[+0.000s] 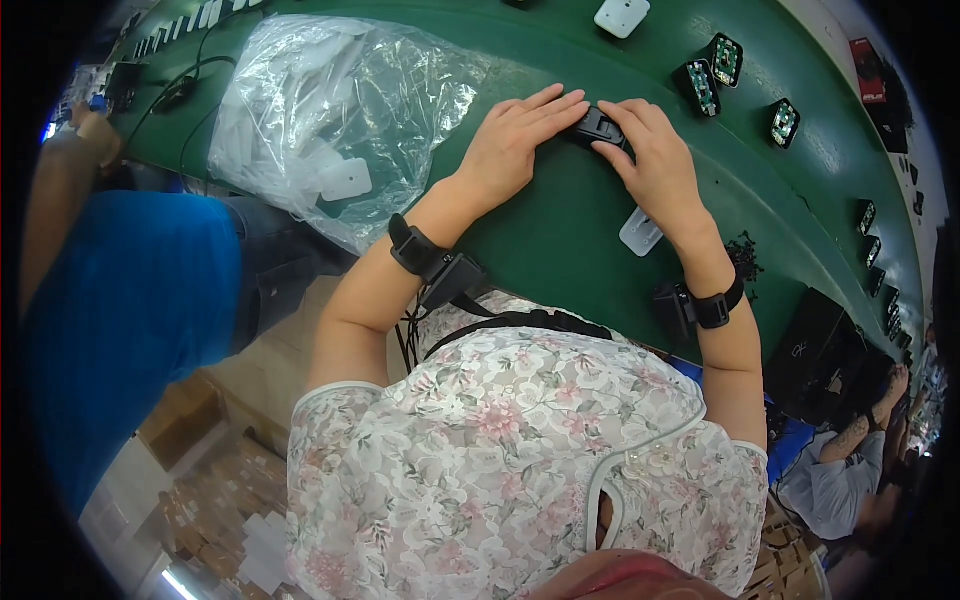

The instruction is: The person assembles electronic devices by picking up a white plastic base, inserting a small black component, and pressing a black housing over the assembly. The completed unit is then placed on the green workbench alongside other devices.

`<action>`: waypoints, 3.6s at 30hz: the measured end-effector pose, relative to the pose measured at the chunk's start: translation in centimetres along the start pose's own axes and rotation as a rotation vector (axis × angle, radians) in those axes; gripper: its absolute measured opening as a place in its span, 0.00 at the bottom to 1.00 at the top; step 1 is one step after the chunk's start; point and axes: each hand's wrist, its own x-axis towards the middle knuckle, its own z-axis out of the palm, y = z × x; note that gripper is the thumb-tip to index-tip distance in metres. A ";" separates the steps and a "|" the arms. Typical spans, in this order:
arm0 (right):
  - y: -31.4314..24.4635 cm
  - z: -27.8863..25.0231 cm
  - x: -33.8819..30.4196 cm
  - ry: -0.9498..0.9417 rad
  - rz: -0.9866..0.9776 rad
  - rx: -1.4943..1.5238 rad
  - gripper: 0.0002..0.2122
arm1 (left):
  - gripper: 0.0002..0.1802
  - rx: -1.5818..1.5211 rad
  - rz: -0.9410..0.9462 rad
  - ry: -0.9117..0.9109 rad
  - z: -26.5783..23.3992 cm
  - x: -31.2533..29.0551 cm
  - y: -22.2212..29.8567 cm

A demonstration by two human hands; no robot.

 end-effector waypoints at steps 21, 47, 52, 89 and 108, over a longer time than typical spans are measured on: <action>0.4 -1.0 -0.2 0.047 0.040 0.062 0.18 | 0.30 0.158 0.085 -0.041 -0.9 2.0 0.1; 0.3 0.9 -0.9 0.142 -0.018 -0.022 0.19 | 0.32 0.320 0.093 -0.084 -0.8 0.4 1.1; 2.2 -0.9 0.6 0.024 0.001 0.141 0.18 | 0.29 0.381 0.119 -0.014 0.5 1.7 2.5; 7.6 -9.8 -10.4 0.334 0.515 0.059 0.20 | 0.22 -0.542 -0.949 -0.078 6.4 17.7 -0.4; 7.2 -8.4 -11.6 0.268 0.350 0.003 0.18 | 0.31 0.240 0.111 -0.176 5.4 1.0 10.6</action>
